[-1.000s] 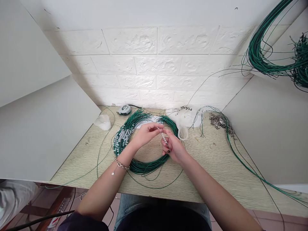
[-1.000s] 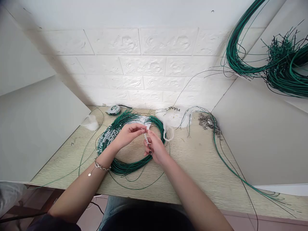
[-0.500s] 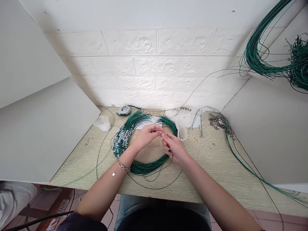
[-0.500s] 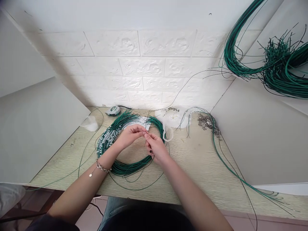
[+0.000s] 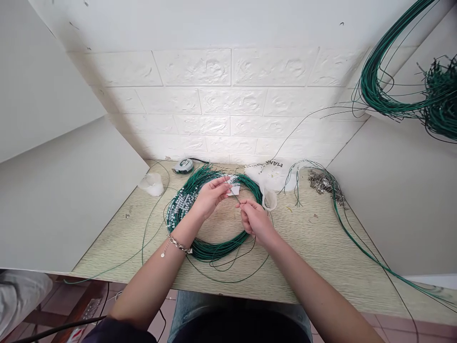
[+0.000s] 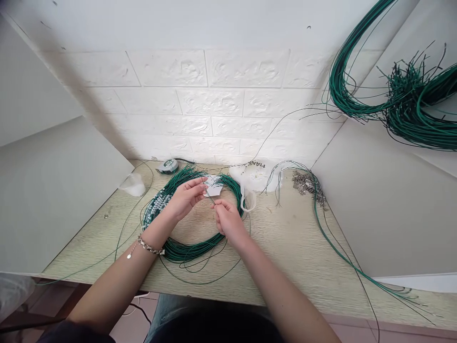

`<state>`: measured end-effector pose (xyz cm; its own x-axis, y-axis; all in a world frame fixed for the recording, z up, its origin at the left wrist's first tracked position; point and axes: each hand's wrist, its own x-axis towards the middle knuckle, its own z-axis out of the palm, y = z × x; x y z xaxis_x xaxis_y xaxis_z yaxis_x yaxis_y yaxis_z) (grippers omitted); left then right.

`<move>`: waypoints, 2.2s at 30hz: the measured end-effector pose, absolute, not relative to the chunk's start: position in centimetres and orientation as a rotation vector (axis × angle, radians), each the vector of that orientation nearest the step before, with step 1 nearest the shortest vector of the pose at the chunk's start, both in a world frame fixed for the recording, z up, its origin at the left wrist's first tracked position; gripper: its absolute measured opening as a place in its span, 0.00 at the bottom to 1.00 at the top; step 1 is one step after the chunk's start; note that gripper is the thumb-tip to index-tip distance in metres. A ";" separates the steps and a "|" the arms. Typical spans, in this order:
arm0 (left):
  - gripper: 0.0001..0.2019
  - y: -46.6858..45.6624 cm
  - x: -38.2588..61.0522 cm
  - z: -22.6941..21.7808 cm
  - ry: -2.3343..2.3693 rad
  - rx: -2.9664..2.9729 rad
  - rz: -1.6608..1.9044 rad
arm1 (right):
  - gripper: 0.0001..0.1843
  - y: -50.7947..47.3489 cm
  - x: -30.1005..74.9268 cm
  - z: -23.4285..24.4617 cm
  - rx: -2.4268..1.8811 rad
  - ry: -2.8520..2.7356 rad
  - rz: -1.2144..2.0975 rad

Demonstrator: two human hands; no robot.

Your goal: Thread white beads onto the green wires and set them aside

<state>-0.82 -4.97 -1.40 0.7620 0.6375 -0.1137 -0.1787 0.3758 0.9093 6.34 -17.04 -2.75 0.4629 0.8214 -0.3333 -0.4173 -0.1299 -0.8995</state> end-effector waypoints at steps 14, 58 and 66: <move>0.09 -3.8 9.8 0.1 0.456 1.690 0.439 | 0.07 -18.8 5.1 -2.0 -1.239 -1.042 0.703; 0.05 -2.2 -2.5 5.0 0.405 0.785 1.009 | 0.14 -17.6 5.2 -0.8 -0.745 -0.656 1.439; 0.08 2.4 -5.1 10.0 0.470 0.633 1.305 | 0.16 -18.4 3.5 -0.2 -1.156 -1.043 1.256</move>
<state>-5.09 2.35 9.95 0.2104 0.9771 0.0317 -0.7330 0.1362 0.6665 3.47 -18.44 -0.21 0.0561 0.9976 -0.0398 -0.1438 -0.0314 -0.9891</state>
